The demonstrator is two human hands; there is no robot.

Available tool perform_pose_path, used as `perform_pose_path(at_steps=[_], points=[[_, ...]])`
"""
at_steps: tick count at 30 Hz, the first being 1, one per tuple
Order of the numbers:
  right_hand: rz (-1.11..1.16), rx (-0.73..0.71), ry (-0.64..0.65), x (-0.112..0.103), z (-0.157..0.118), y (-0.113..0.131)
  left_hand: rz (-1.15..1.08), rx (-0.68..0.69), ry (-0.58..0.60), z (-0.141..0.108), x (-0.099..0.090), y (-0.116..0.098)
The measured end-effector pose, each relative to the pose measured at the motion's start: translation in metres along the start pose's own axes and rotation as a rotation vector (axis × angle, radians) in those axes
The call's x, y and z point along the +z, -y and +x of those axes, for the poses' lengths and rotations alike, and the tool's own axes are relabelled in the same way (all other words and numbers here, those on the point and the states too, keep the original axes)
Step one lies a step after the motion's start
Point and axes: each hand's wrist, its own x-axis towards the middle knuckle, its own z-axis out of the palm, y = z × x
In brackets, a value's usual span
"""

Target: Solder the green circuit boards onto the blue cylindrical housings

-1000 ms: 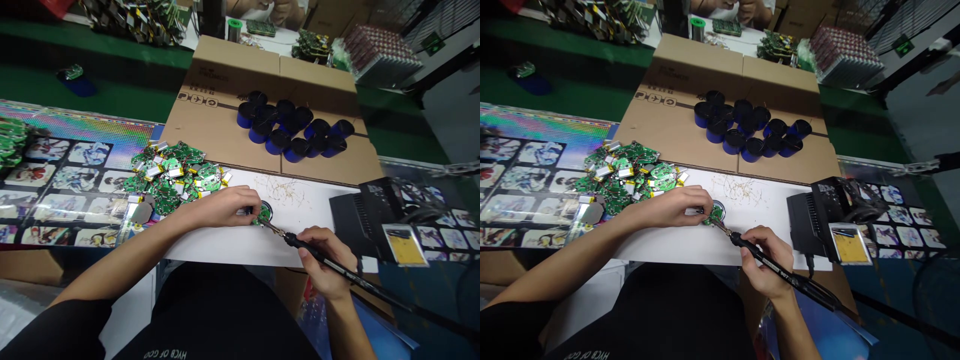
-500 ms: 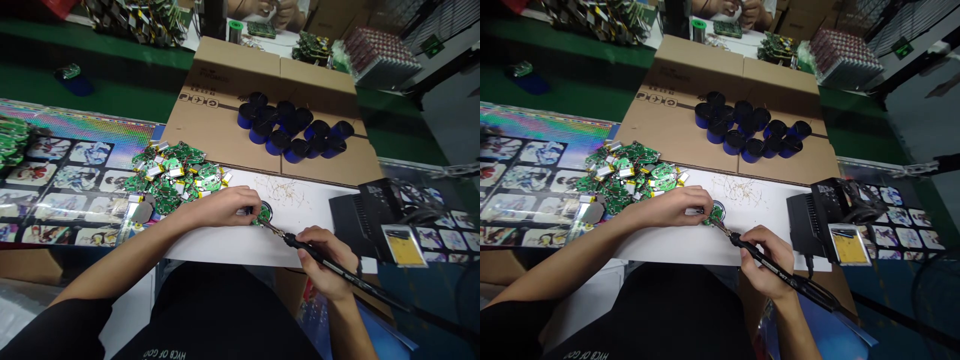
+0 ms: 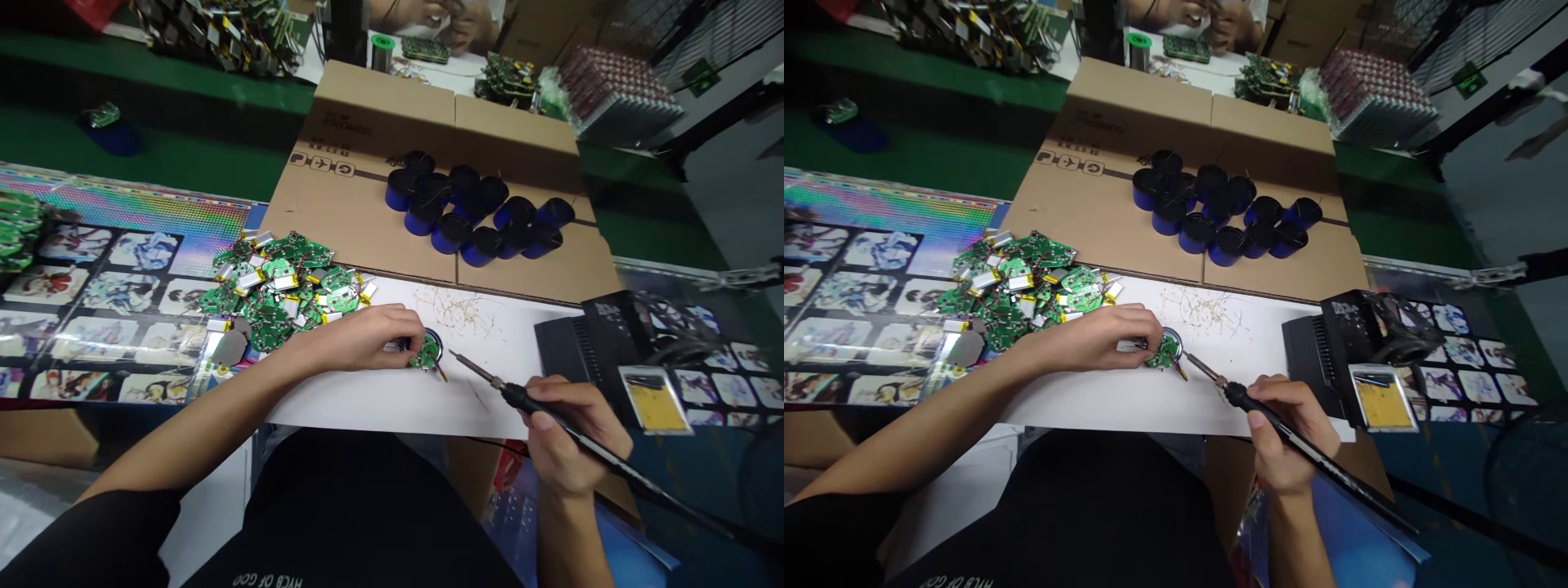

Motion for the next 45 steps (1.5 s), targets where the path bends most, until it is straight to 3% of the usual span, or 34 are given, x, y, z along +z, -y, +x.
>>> perform_pose_path(at_steps=[6,12,18,45], points=[[-0.050,0.096,-0.184,-0.006,-0.003,-0.006,0.003,-0.001,0.011,0.000,0.000,0.000],[-0.192,0.219,-0.249,-0.001,-0.022,-0.021,-0.009,-0.021,0.021,-0.001,0.000,0.000],[-0.267,0.243,-0.324,-0.003,-0.040,-0.038,-0.029,-0.040,0.031,-0.001,0.000,-0.001],[-0.314,0.345,-0.277,-0.005,-0.035,-0.040,-0.020,-0.039,0.023,0.000,0.000,0.000]])
